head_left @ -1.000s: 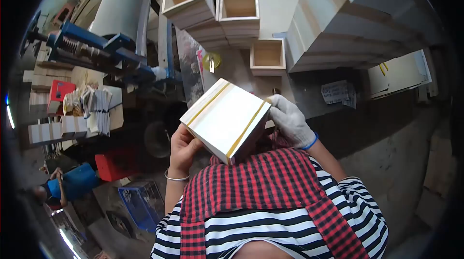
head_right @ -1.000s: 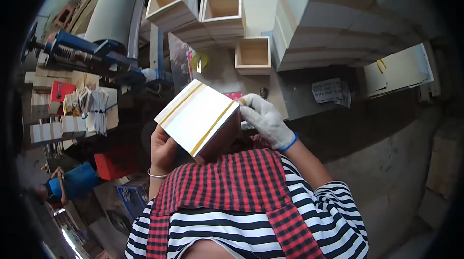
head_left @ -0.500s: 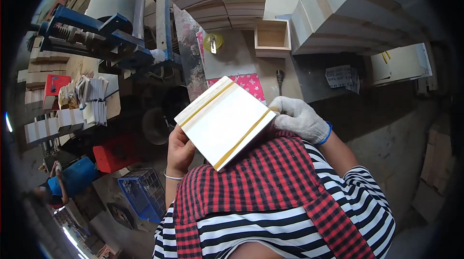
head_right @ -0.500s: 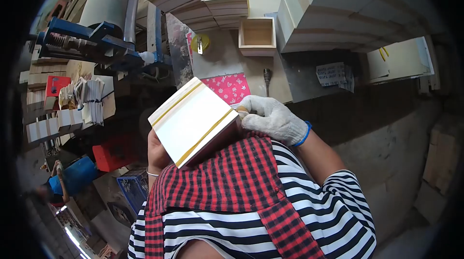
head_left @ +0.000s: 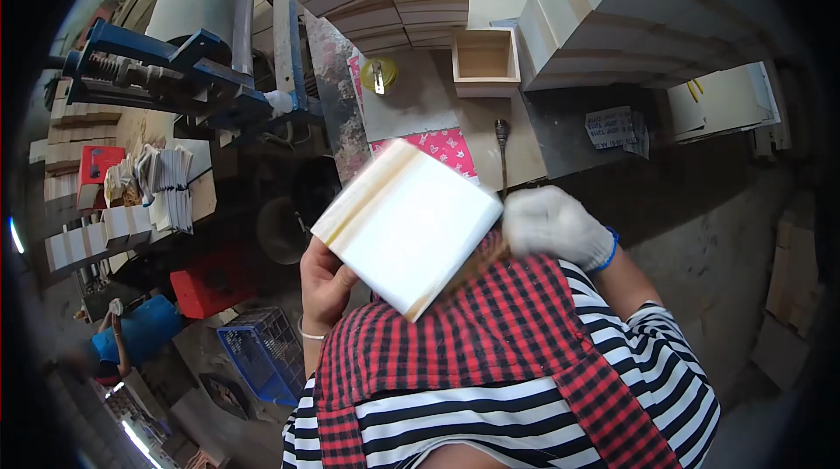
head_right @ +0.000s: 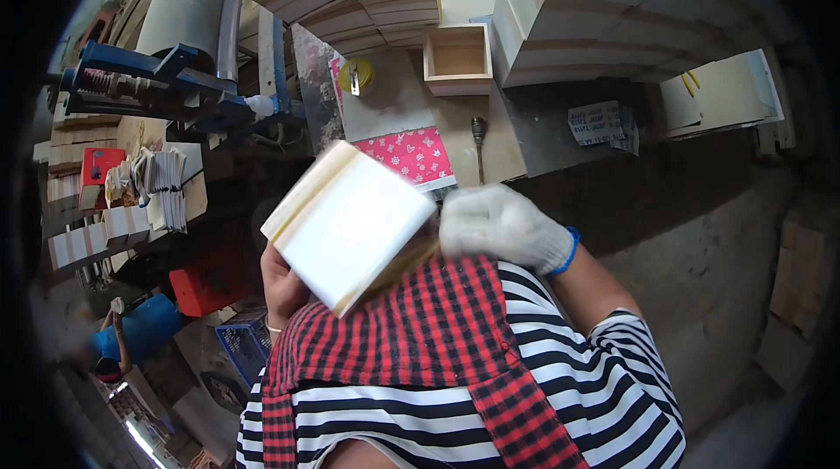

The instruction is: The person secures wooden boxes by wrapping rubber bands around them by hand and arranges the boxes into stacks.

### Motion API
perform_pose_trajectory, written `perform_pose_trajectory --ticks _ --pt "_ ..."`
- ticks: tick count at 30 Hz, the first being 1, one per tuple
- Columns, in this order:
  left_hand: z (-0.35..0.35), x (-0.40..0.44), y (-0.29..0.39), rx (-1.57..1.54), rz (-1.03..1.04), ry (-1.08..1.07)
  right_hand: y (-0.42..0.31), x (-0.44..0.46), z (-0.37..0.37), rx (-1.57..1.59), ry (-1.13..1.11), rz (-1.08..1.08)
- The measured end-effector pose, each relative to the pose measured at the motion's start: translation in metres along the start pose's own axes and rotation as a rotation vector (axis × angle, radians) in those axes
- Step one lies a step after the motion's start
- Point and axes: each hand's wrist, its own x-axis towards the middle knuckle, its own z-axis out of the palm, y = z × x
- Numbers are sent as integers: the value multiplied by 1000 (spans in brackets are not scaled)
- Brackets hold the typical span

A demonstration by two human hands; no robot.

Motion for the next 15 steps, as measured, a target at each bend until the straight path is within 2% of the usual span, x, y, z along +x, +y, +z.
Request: perform_pose_trajectory --ticks 1,4,5,7,10,11,13,14,15 --pt "2 -6 0 34 11 96 1 -4 0 -2 -5 2" --pt "-9 -6 -9 39 53 295 9 -15 4 310 229 5" --pt "-13 -5 -16 0 77 393 11 -12 1 301 210 9" --pt "-21 1 -18 -36 123 512 20 9 -10 241 349 70" --pt "-23 21 -8 -269 197 130 50 57 -20 223 430 129" --pt "-23 34 -8 -270 217 123 58 78 -22 242 458 162" --pt "-21 51 -19 -403 174 -79 61 115 -6 232 539 -15" --pt "-18 57 -21 -467 156 -181 56 121 2 229 545 -23" --pt "-16 60 -19 -461 162 -189 52 127 11 379 467 -53"
